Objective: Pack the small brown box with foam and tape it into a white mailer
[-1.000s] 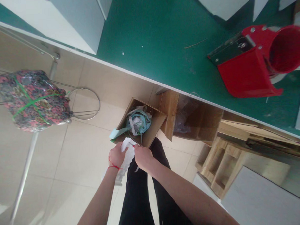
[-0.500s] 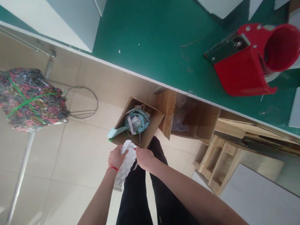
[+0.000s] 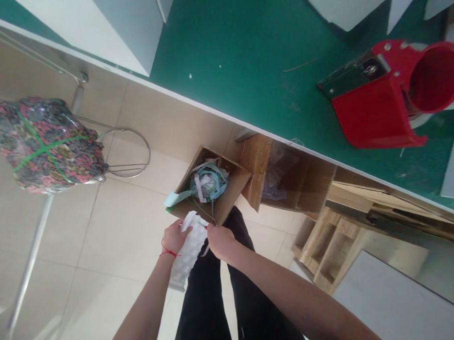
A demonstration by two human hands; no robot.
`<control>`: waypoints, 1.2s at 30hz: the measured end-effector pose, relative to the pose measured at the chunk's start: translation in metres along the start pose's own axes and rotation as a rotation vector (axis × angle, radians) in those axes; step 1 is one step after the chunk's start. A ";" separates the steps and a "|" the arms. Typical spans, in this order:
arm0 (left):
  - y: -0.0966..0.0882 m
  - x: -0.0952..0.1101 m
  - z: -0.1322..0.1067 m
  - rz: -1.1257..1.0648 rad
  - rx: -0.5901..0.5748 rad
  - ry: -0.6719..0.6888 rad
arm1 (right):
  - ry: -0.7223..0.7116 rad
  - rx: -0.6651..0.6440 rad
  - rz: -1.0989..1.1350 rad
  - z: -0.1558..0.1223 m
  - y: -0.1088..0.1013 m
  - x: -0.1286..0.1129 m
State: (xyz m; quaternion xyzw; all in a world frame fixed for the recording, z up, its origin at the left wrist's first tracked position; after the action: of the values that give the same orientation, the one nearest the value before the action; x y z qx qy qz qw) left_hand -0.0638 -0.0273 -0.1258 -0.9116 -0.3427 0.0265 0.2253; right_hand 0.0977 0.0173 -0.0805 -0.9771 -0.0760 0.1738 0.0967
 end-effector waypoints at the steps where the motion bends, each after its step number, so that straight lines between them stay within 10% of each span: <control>1: 0.002 -0.001 -0.001 -0.001 -0.001 -0.008 | 0.003 0.000 -0.002 0.000 0.001 -0.001; 21: 0.002 -0.007 -0.003 -0.084 0.068 -0.046 | 0.030 -0.046 -0.027 0.023 0.009 0.000; 30: -0.073 -0.056 0.009 -0.282 0.243 -0.172 | 0.156 -0.004 0.027 0.000 0.031 0.054; 36: -0.064 -0.037 0.001 -0.672 0.199 -0.038 | 0.187 0.194 0.168 0.022 0.008 0.052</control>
State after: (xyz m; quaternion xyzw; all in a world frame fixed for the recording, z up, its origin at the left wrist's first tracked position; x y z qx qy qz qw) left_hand -0.1312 -0.0079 -0.1029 -0.7208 -0.6235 0.0008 0.3028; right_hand 0.1394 0.0229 -0.1200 -0.9779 0.0322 0.0962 0.1825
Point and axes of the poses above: each hand's wrist, its own z-axis towards the middle knuckle, its own y-axis out of the palm, x = y × z, the point moved 5 cm from there along z, towards the middle knuckle, and after that the axes turned 5 degrees about -x, right-handed, at the moved point
